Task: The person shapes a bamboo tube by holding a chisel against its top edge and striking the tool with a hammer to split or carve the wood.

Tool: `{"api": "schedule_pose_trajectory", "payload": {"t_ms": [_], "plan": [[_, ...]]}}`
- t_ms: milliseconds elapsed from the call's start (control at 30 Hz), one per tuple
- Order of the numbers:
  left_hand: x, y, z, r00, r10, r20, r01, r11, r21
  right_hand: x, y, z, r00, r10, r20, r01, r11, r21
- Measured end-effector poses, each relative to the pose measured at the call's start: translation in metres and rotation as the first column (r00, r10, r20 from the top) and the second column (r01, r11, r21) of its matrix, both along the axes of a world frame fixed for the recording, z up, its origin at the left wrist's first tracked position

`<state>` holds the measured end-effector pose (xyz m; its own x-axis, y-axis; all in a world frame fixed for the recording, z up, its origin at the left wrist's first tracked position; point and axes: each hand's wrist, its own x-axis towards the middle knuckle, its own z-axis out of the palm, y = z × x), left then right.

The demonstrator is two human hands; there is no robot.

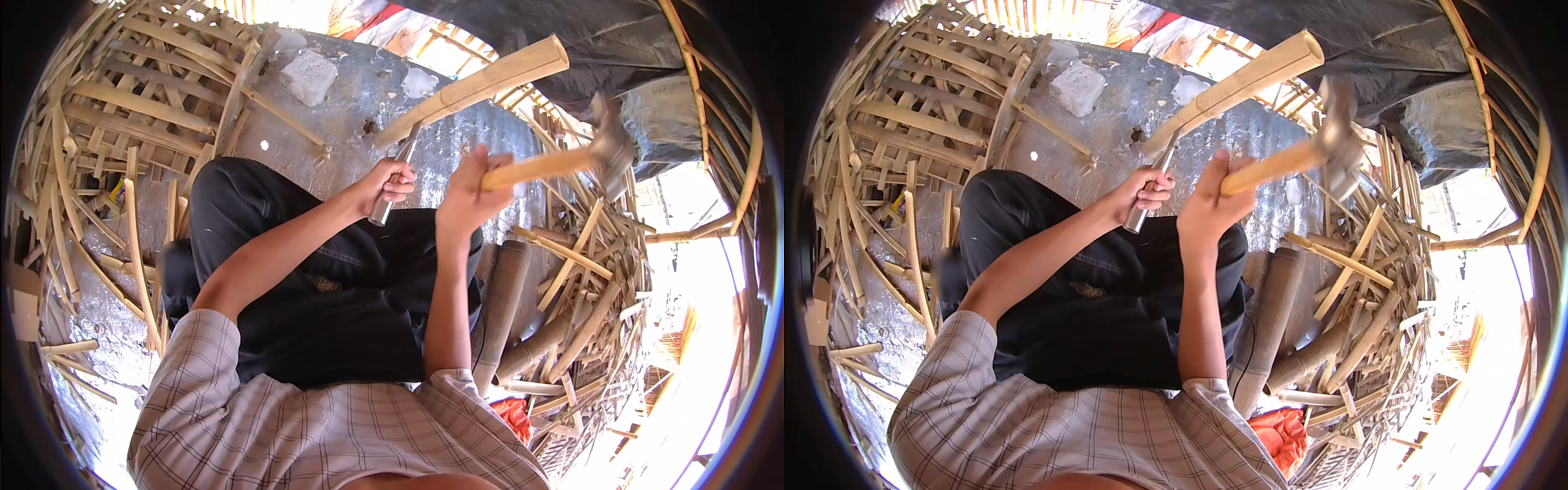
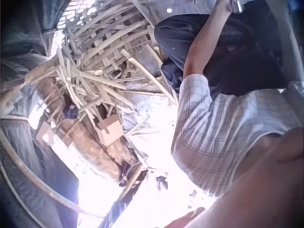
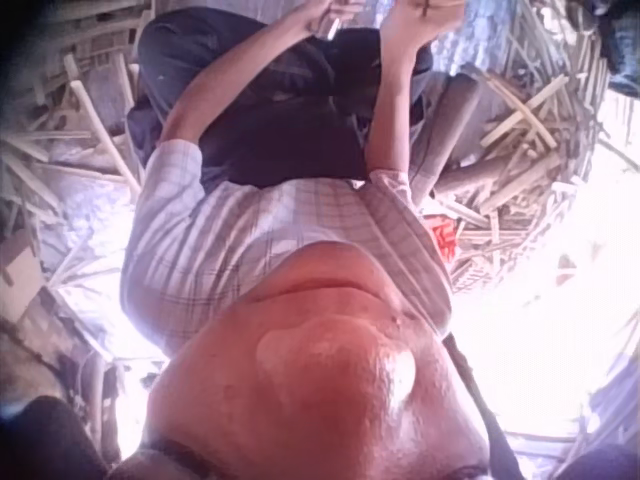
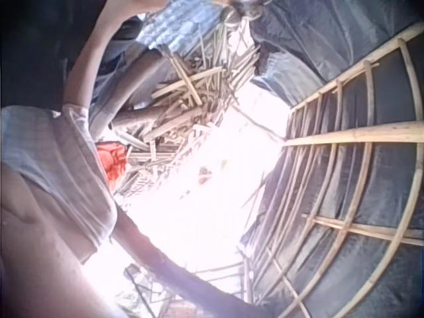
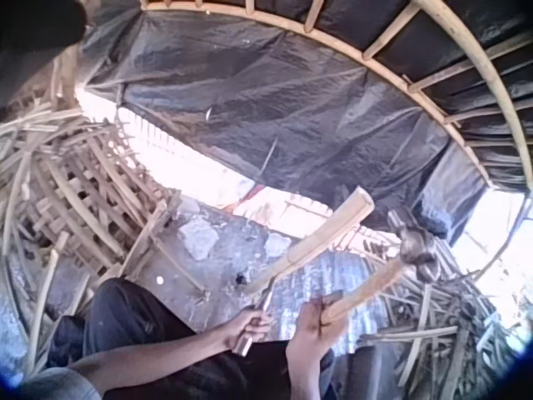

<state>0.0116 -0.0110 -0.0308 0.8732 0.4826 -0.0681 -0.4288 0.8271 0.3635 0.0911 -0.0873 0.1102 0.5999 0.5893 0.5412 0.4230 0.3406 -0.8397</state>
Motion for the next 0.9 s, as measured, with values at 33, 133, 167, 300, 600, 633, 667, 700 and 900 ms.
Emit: {"api": "schedule_pose_trajectory", "payload": {"t_ms": [33, 133, 167, 300, 600, 633, 667, 700, 900], "plan": [[0.001, 0.001, 0.0, 1.0, -0.008, 0.01, 0.008, 1.0, -0.004, 0.004, 0.002, -0.021, 0.999, -0.045, 0.01, 0.045, 0.998, 0.051], [0.003, -0.001, 0.0, 1.0, 0.007, 0.009, -0.007, 1.0, -0.029, 0.019, -0.027, -0.095, 0.958, -0.09, 0.271, 0.209, 0.868, -0.45], [0.003, 0.001, -0.002, 1.0, 0.024, 0.004, -0.024, 0.999, -0.035, 0.02, -0.036, -0.098, 0.95, 0.069, 0.305, 0.127, 0.808, -0.576], [-0.001, 0.002, -0.002, 0.999, 0.0, 0.039, 0.003, 0.996, -0.09, 0.005, -0.038, -0.037, 0.956, 0.028, 0.291, 0.127, 0.858, -0.498], [-0.004, 0.018, -0.001, 0.992, 0.065, 0.108, -0.047, 0.985, -0.164, 0.012, 0.001, -0.04, 0.987, -0.05, 0.153, 0.063, 0.995, -0.083], [-0.004, 0.017, 0.0, 0.995, 0.087, 0.057, -0.078, 0.986, -0.148, 0.009, -0.005, -0.06, 0.989, -0.043, 0.144, 0.094, 0.923, -0.372], [-0.003, 0.014, 0.001, 0.994, 0.105, 0.009, -0.103, 0.986, -0.133, 0.016, -0.009, -0.076, 0.952, 0.136, 0.276, 0.056, 0.805, -0.591], [-0.002, 0.011, 0.0, 0.995, 0.095, -0.022, -0.097, 0.988, -0.12, 0.026, -0.013, -0.089, 0.896, 0.253, 0.365, 0.049, 0.761, -0.647], [-0.004, 0.013, -0.013, 0.998, 0.042, 0.041, -0.04, 0.998, -0.05, -0.011, -0.004, 0.012, 0.947, 0.111, 0.303, 0.042, 0.888, -0.457]]}}
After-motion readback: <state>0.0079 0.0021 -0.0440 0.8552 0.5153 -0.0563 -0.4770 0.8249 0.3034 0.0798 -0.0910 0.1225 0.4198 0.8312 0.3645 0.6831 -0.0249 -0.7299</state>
